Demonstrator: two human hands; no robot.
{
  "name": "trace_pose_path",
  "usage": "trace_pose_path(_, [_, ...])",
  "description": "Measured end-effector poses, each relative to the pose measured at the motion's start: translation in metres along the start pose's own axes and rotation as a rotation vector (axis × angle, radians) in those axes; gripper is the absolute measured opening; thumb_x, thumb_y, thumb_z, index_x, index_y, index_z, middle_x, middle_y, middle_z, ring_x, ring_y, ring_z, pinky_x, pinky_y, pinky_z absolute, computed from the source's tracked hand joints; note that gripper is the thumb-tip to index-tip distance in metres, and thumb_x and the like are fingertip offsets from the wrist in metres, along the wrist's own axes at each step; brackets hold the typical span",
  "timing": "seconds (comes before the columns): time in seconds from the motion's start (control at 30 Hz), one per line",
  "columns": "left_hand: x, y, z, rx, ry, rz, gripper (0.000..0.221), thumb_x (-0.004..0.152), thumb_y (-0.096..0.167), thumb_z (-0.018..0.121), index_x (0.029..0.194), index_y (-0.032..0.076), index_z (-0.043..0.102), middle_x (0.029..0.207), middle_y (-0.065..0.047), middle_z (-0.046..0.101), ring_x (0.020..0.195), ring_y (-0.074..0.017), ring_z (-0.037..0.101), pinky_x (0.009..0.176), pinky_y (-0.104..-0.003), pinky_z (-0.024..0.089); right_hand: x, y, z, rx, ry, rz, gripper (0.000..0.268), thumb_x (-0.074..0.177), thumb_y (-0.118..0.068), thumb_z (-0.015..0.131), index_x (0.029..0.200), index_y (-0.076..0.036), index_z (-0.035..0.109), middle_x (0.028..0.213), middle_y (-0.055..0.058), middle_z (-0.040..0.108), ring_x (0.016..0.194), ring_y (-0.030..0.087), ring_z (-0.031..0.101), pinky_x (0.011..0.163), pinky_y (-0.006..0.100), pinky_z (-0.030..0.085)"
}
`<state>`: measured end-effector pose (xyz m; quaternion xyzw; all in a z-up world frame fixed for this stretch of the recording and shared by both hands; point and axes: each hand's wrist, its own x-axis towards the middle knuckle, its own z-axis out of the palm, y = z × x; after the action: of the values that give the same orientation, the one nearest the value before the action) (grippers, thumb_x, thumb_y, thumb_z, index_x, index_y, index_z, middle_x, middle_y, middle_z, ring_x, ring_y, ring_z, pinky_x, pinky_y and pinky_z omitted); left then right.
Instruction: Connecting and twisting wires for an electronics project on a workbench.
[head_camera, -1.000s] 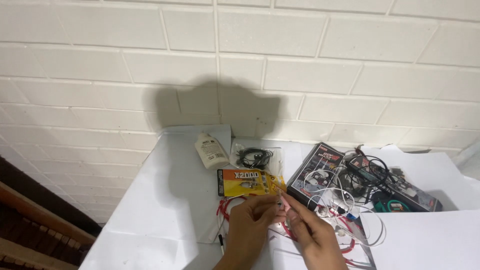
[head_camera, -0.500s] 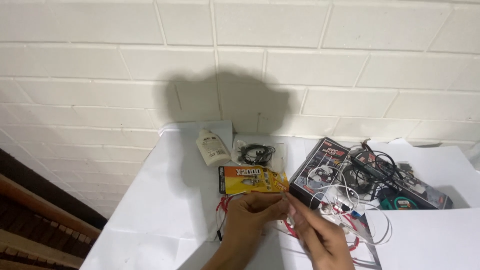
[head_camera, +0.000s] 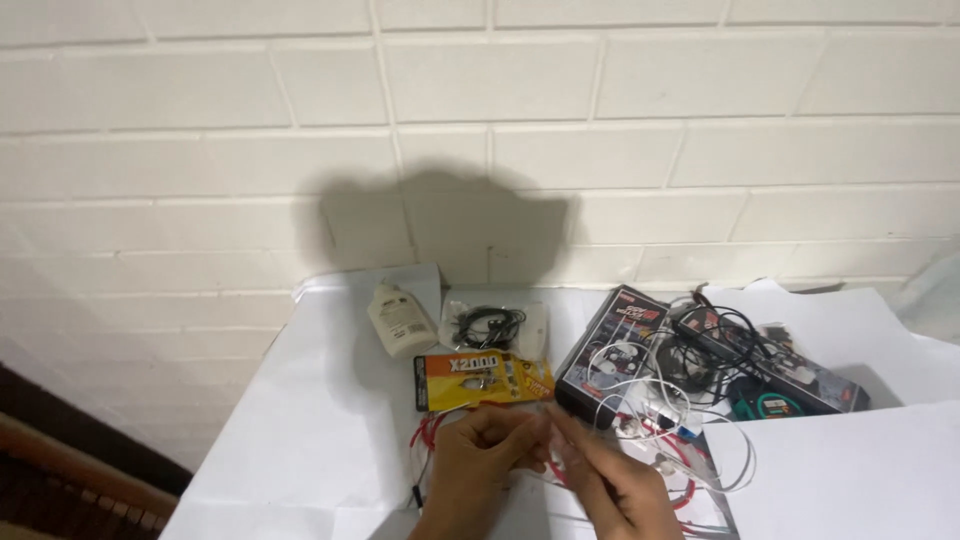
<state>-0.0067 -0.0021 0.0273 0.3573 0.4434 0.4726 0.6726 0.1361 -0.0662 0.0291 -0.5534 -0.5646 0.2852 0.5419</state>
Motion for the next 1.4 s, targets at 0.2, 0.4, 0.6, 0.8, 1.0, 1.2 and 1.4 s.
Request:
trace_pose_path(0.2, [0.013,-0.014,-0.003,0.091,-0.072,0.024,0.016,0.082,0.002,0.085,0.088,-0.013,0.084,0.075,-0.022,0.082,0.059,-0.025,0.071,0.06,-0.031,0.06,-0.005,0.014,-0.003,-0.093,0.093,-0.098,0.038,0.087,-0.017,0.071,0.124,-0.015,0.081,0.128,0.006,0.082,0.121,0.008,0.074,0.105,0.021,0.049])
trace_pose_path(0.4, [0.016,-0.015,-0.007,0.051,-0.019,0.054,0.018,0.082,0.0,0.084,0.091,-0.015,0.084,0.075,-0.025,0.081,0.062,-0.0265,0.071,0.062,-0.032,0.063,0.01,0.032,-0.009,0.016,-0.113,-0.2,0.04,0.095,-0.014,0.061,0.133,-0.006,0.071,0.142,0.01,0.072,0.135,0.014,0.061,0.114,0.027,0.039])
trace_pose_path(0.6, [0.012,-0.015,-0.001,0.079,-0.061,0.059,0.014,0.08,-0.003,0.087,0.088,-0.013,0.088,0.068,-0.024,0.08,0.055,-0.0237,0.067,0.058,-0.03,0.058,0.02,0.024,-0.02,-0.055,-0.173,-0.099,0.04,0.094,-0.019,0.063,0.132,-0.013,0.074,0.136,0.003,0.079,0.122,0.005,0.069,0.103,0.02,0.048])
trace_pose_path(0.8, [0.014,0.01,-0.013,0.219,0.103,-0.026,0.018,0.078,-0.001,0.089,0.094,-0.009,0.087,0.076,-0.025,0.085,0.064,-0.0284,0.077,0.065,-0.031,0.061,0.035,-0.003,-0.028,0.054,-0.417,-0.319,0.036,0.101,-0.023,0.057,0.125,-0.001,0.074,0.095,0.007,0.084,0.074,0.008,0.073,0.058,0.025,0.053])
trace_pose_path(1.0, [0.006,0.051,-0.018,0.231,0.079,-0.099,0.026,0.077,-0.012,0.087,0.103,-0.015,0.086,0.084,-0.029,0.085,0.071,-0.0297,0.072,0.071,-0.034,0.062,0.045,0.024,-0.029,0.014,-0.29,-0.125,0.036,0.094,-0.019,0.065,0.126,-0.008,0.077,0.131,0.007,0.079,0.121,0.013,0.075,0.099,0.022,0.057])
trace_pose_path(1.2, [0.035,0.02,-0.031,0.107,-0.039,0.012,0.025,0.08,-0.008,0.083,0.103,-0.016,0.088,0.082,-0.025,0.082,0.065,-0.0235,0.064,0.06,-0.029,0.054,0.052,0.025,0.016,0.379,-0.148,0.321,0.042,0.094,-0.012,0.068,0.131,0.0,0.083,0.056,0.01,0.053,0.052,0.016,0.046,0.049,0.028,0.03])
trace_pose_path(1.4, [0.04,0.018,-0.034,0.472,-0.112,0.238,0.023,0.081,0.022,0.082,0.098,0.006,0.089,0.09,-0.004,0.087,0.08,-0.0079,0.071,0.075,-0.021,0.057,0.055,0.047,0.018,0.33,-0.174,0.233,0.04,0.093,-0.017,0.067,0.13,-0.007,0.081,0.047,0.003,0.047,0.038,0.01,0.036,0.036,0.022,0.022])
